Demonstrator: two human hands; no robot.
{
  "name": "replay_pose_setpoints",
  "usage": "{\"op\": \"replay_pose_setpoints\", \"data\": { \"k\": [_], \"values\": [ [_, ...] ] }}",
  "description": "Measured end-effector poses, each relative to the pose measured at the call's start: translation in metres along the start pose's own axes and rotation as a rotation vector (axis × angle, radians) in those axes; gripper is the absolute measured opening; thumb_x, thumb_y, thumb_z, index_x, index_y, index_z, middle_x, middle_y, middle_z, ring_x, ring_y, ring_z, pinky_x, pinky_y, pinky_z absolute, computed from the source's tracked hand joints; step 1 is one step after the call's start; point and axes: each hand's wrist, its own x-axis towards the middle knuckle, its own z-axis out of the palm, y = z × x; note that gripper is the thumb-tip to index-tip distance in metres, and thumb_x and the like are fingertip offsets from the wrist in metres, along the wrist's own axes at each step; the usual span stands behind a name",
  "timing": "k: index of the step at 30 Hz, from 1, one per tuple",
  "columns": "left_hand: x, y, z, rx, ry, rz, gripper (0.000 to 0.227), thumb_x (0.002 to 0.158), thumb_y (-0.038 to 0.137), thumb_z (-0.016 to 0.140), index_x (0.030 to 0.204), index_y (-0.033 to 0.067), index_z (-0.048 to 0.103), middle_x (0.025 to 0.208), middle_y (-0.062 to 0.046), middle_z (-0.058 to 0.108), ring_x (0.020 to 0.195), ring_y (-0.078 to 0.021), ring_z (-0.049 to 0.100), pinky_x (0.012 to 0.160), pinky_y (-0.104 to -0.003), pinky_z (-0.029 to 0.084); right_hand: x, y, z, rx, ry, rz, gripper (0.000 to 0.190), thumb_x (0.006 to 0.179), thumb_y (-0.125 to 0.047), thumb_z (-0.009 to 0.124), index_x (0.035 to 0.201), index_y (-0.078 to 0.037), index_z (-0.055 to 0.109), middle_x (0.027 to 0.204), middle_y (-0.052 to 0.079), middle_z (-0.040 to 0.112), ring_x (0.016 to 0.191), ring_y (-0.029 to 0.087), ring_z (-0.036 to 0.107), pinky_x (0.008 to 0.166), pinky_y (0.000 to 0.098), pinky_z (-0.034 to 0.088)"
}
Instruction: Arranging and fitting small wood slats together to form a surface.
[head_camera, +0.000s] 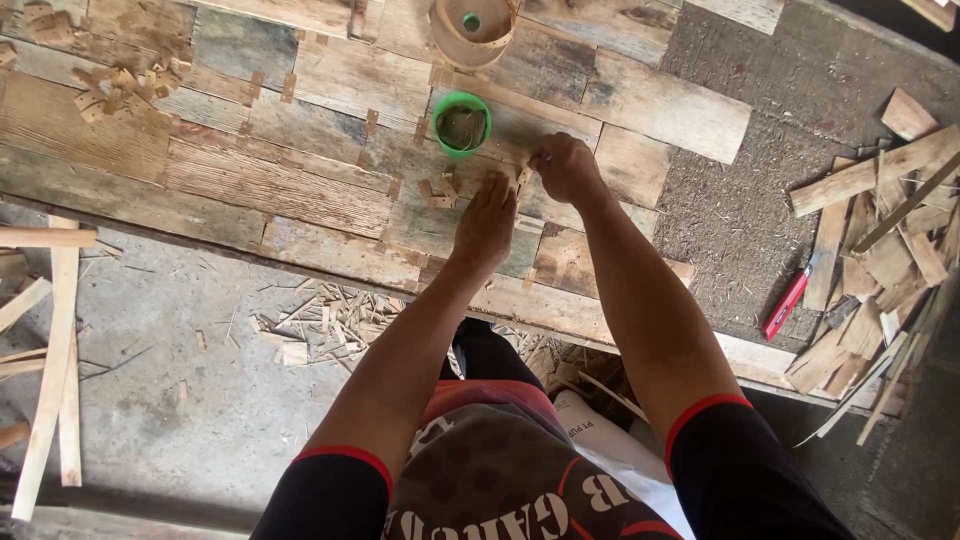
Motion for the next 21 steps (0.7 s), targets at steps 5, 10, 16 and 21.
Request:
{"op": "replay_pose_setpoints", "data": {
  "k": [5, 10, 16, 21],
  "values": [
    [0.001, 0.005, -0.008, 0.026, 0.002, 0.010, 0.048, 0.090, -0.004, 0.055, 0.137, -0.0124, 0.049, 0.148, -0.031, 0.044, 0.144, -0.0411, 0.041, 0.124, -0.044, 0.033, 0.006, -0.005, 0.000, -0.016, -0.063, 0.095, 0.015, 0.101, -0.021, 0.069, 0.102, -0.007, 0.073, 0.103, 0.010, 0.072, 0.087, 0.022, 0.071, 0.077, 0.0398, 0.058],
    [0.004, 0.005, -0.004, 0.052, 0.038, 0.019, 0.050, 0.089, -0.004, 0.055, 0.139, -0.0109, 0.049, 0.139, -0.029, 0.050, 0.136, -0.0403, 0.048, 0.120, -0.043, 0.038, 0.009, -0.001, 0.002, -0.039, -0.097, 0.115, 0.017, 0.102, -0.022, 0.068, 0.099, -0.006, 0.075, 0.105, 0.012, 0.069, 0.087, 0.024, 0.067, 0.076, 0.0400, 0.059],
    [0.013, 0.010, 0.004, 0.102, 0.082, 0.003, 0.047, 0.093, -0.004, 0.055, 0.140, -0.0088, 0.049, 0.131, -0.024, 0.055, 0.125, -0.0362, 0.055, 0.116, -0.041, 0.044, 0.012, 0.004, 0.003, -0.043, -0.057, 0.026, 0.016, 0.098, -0.020, 0.069, 0.098, -0.006, 0.075, 0.102, 0.013, 0.068, 0.087, 0.024, 0.067, 0.079, 0.0420, 0.057],
    [0.017, 0.017, -0.005, 0.162, 0.010, -0.025, 0.051, 0.090, -0.001, 0.054, 0.139, -0.0122, 0.048, 0.123, -0.024, 0.053, 0.119, -0.0367, 0.053, 0.116, -0.042, 0.042, 0.009, 0.001, 0.002, -0.058, -0.038, 0.000, 0.016, 0.100, -0.021, 0.069, 0.096, -0.007, 0.076, 0.100, 0.013, 0.069, 0.087, 0.025, 0.068, 0.079, 0.0417, 0.057]
  ]
}}
